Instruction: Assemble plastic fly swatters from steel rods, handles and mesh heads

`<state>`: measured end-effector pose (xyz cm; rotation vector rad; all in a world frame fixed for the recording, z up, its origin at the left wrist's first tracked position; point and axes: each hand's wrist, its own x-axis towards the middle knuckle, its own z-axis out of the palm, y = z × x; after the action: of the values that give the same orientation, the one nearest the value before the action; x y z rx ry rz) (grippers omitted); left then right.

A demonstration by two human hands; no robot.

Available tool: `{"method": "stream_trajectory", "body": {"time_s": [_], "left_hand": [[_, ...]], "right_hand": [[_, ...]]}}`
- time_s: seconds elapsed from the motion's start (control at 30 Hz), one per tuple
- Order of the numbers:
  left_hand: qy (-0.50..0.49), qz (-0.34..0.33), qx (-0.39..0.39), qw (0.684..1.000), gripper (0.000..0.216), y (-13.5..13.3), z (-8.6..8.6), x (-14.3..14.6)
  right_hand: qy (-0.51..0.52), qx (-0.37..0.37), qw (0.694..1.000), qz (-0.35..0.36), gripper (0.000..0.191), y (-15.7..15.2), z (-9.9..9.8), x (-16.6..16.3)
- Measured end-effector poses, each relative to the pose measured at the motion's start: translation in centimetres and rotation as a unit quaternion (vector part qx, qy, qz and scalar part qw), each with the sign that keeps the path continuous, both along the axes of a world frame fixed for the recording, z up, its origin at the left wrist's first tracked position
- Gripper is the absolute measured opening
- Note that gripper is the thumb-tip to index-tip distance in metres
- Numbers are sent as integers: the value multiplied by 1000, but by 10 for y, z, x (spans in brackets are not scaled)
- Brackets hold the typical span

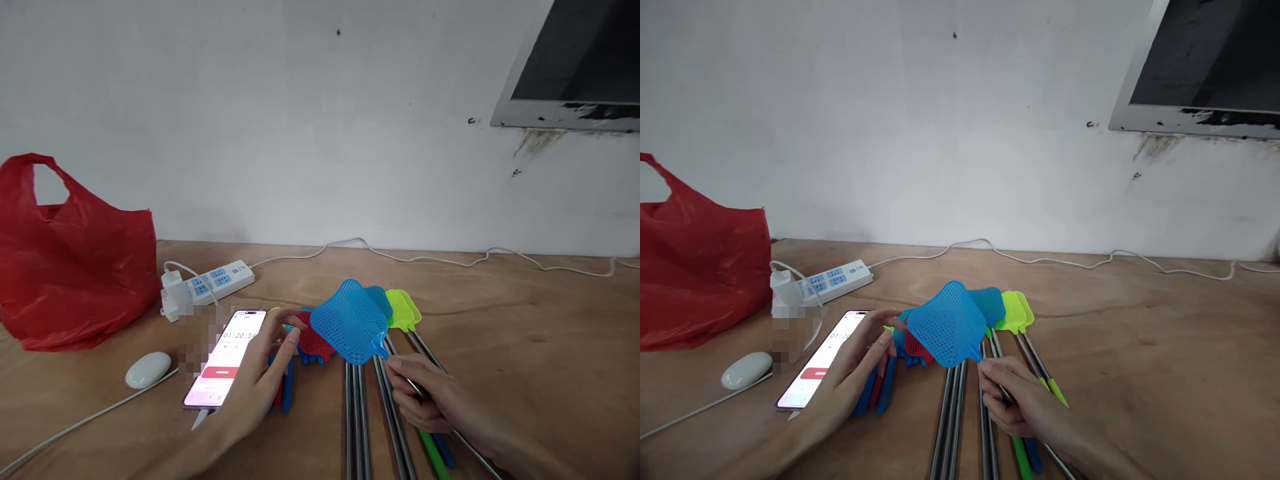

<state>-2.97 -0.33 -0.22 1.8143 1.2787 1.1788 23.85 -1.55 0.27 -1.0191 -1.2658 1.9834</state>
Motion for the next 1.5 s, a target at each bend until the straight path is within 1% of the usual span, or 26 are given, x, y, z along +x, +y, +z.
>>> {"method": "stream_trajectory", "body": {"time_s": [0.2,0.37,0.5,0.6,0.67,0.77,0.87,0.97,1.03,1.13,1.17,1.27,1.33,1.43,1.5], "left_hand": [[-78,-95,-104,987,45,-1,-4,7],[-129,-131,-148,972,50,1,-4,9],[-167,-114,-164,966,55,1,-1,10],[-192,-90,-173,962,59,1,-1,12],[-205,-87,-177,959,59,0,-1,14],[-228,-82,-178,954,59,-1,-2,14],[-256,-41,-159,953,60,3,-1,8],[-290,23,-94,952,56,11,3,-1],[-276,29,-97,956,55,15,4,-4],[-230,24,-130,964,56,16,5,-4],[-219,23,-139,966,57,16,5,-3],[-206,16,-147,967,59,15,5,-2],[-208,11,-140,968,58,15,6,-2],[-210,8,-135,968,56,16,8,-3],[-209,1,-141,968,56,16,7,-3]], "right_hand": [[-54,33,997,36,53,-4,-3,-2],[-92,49,994,26,52,-5,-18,2],[-126,78,989,-18,52,-6,-27,1],[-188,154,970,-18,59,-6,-21,-3],[-220,195,956,-12,62,-7,-14,-6],[-228,207,951,-16,63,-8,-10,-7],[-211,172,962,-38,63,-6,-18,-4],[-153,94,980,-88,60,-1,-25,-1],[-110,35,987,-113,59,3,-24,0],[-23,-19,998,-59,59,8,-14,1],[12,-38,998,-55,58,9,-9,2],[106,-98,988,-48,50,11,0,8],[149,-125,980,-24,47,12,3,14],[195,-148,970,7,51,15,4,20],[208,-160,965,7,55,15,5,22]]}}
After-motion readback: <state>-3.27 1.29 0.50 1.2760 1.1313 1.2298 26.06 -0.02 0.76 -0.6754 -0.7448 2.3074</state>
